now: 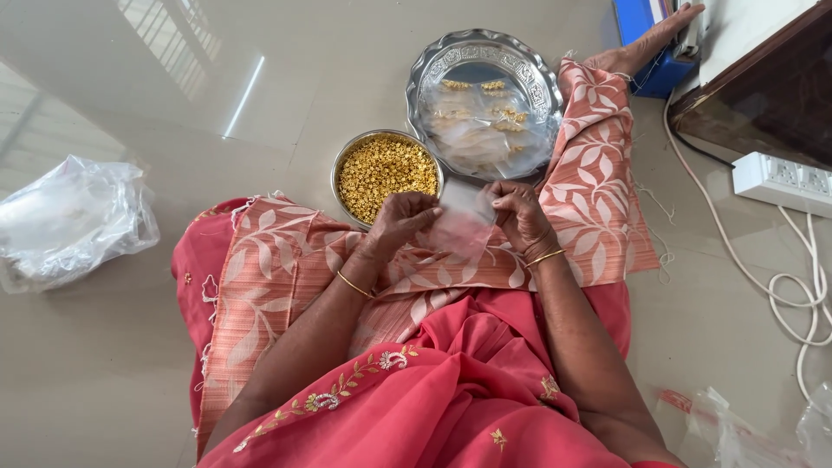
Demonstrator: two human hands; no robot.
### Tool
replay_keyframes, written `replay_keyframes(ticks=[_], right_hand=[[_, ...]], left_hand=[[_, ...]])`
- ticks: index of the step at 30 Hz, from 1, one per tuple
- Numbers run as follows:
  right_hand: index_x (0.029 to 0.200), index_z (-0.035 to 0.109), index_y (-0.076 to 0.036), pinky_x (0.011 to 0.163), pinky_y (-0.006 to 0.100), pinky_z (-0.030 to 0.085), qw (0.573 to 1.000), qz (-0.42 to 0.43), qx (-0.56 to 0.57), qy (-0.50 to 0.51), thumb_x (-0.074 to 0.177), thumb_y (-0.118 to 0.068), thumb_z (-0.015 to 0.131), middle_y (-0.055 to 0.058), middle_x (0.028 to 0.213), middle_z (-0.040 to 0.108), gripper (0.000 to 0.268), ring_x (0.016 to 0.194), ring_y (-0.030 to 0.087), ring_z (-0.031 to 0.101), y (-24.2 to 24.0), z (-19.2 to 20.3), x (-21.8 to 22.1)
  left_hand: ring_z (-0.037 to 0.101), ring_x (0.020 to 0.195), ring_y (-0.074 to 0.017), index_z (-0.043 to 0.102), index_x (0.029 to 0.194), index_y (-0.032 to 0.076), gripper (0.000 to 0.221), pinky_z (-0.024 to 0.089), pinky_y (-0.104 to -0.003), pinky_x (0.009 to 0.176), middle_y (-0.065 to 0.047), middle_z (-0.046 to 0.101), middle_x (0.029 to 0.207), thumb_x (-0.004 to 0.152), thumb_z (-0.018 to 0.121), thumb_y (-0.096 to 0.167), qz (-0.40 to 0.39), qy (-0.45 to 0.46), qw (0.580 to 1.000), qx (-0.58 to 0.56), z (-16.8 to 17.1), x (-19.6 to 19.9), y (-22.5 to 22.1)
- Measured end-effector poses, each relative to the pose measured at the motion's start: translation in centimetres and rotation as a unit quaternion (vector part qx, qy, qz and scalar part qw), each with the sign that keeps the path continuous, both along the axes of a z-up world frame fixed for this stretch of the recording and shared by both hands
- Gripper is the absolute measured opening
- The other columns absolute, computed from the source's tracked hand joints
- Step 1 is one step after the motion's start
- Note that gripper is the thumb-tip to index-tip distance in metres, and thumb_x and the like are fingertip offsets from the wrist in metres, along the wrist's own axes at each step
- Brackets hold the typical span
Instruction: The person sits on the floor and fills small clear plastic pouches with gold-colored beads taken by hand from a metal bowl, then places each filled pouch on a metal tray beside the bowl.
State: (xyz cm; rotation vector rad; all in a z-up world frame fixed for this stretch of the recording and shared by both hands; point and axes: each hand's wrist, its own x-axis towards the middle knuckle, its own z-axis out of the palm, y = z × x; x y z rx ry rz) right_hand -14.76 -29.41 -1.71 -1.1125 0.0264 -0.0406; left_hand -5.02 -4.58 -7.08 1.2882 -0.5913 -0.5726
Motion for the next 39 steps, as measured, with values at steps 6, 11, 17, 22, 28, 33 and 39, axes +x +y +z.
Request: replay_keyframes(ticks=[6, 11, 17, 22, 28, 33, 39], right_hand=[[0.103, 0.069, -0.008, 0.068, 0.028, 0.062, 0.995, 0.043, -0.021, 0.084, 0.083, -0.012, 0.071, 0.003, 0.092, 0.074, 0.021, 0.077, 0.011, 0.071, 3.0, 4.4, -0.7], [0.093, 0.071, -0.003, 0.052, 0.024, 0.058, 0.986, 0.036, -0.134, 0.090, 0.087, -0.008, 0.080, 0.004, 0.079, 0.072, 0.012, 0.064, 0.008, 0.068, 1.6, 0.5, 0.1], [0.081, 0.072, -0.003, 0.044, 0.023, 0.053, 0.982, -0.006, -0.141, 0.128, 0.097, -0.018, 0.075, 0.004, 0.068, 0.070, 0.021, 0.051, 0.008, 0.064, 1.1, -0.3, 0.2], [0.087, 0.077, -0.004, 0.045, 0.023, 0.055, 0.976, -0.010, -0.181, 0.123, 0.100, -0.024, 0.070, 0.006, 0.066, 0.071, 0.025, 0.050, 0.009, 0.065, 1.0, -0.1, 0.2], [0.093, 0.077, -0.004, 0.043, 0.027, 0.050, 0.962, -0.080, -0.212, 0.155, 0.098, -0.024, 0.069, 0.006, 0.070, 0.074, 0.022, 0.051, 0.011, 0.064, -1.3, -1.9, 0.3], [0.080, 0.077, -0.011, 0.059, 0.039, 0.060, 0.476, -0.282, -0.832, -0.032, 0.065, -0.023, 0.080, 0.012, 0.080, 0.073, 0.020, 0.067, 0.026, 0.069, -2.8, -4.0, 0.8], [0.108, 0.073, -0.008, 0.061, 0.024, 0.060, 0.849, -0.208, -0.481, 0.065, 0.101, -0.029, 0.069, 0.002, 0.094, 0.074, 0.023, 0.072, 0.010, 0.072, 1.2, 1.5, 1.1]], left_hand=[[0.059, 0.051, -0.0061, 0.076, 0.094, -0.005, 0.010, 0.047, -0.022, 0.043, -0.004, 0.070, 0.067, 0.092, 0.076, 0.005, 0.056, 0.042, 0.998, 0.003, -1.3, 0.0, 0.0], [0.062, 0.054, -0.0061, 0.073, 0.104, -0.004, 0.012, 0.047, -0.021, 0.044, -0.005, 0.073, 0.074, 0.096, 0.074, 0.005, 0.021, 0.076, 0.997, 0.006, 0.3, -0.3, 0.2], [0.070, 0.060, -0.0082, 0.062, 0.126, 0.000, 0.047, 0.052, -0.020, 0.049, -0.008, 0.079, 0.082, 0.081, 0.073, -0.007, -0.040, 0.097, 0.994, 0.043, 1.9, -0.9, 0.4], [0.068, 0.064, -0.0058, 0.066, 0.124, -0.004, 0.045, 0.050, -0.018, 0.051, -0.007, 0.077, 0.083, 0.081, 0.079, -0.006, -0.027, 0.046, 0.997, 0.051, 0.6, -1.0, -0.2], [0.050, 0.062, -0.0055, 0.072, 0.108, -0.005, 0.028, 0.040, -0.020, 0.050, -0.001, 0.056, 0.070, 0.087, 0.090, 0.002, 0.064, -0.007, 0.998, 0.027, -1.8, 0.1, -0.1], [0.069, 0.067, -0.0038, 0.077, 0.097, 0.003, 0.009, 0.059, -0.023, 0.055, 0.000, 0.077, 0.082, 0.089, 0.075, 0.003, 0.075, 0.155, 0.984, -0.036, 1.2, 0.2, 0.8], [0.059, 0.057, -0.0046, 0.076, 0.084, 0.001, 0.009, 0.046, -0.022, 0.047, -0.002, 0.072, 0.070, 0.085, 0.085, 0.002, 0.094, 0.056, 0.993, -0.050, -0.7, 0.5, 1.0]])
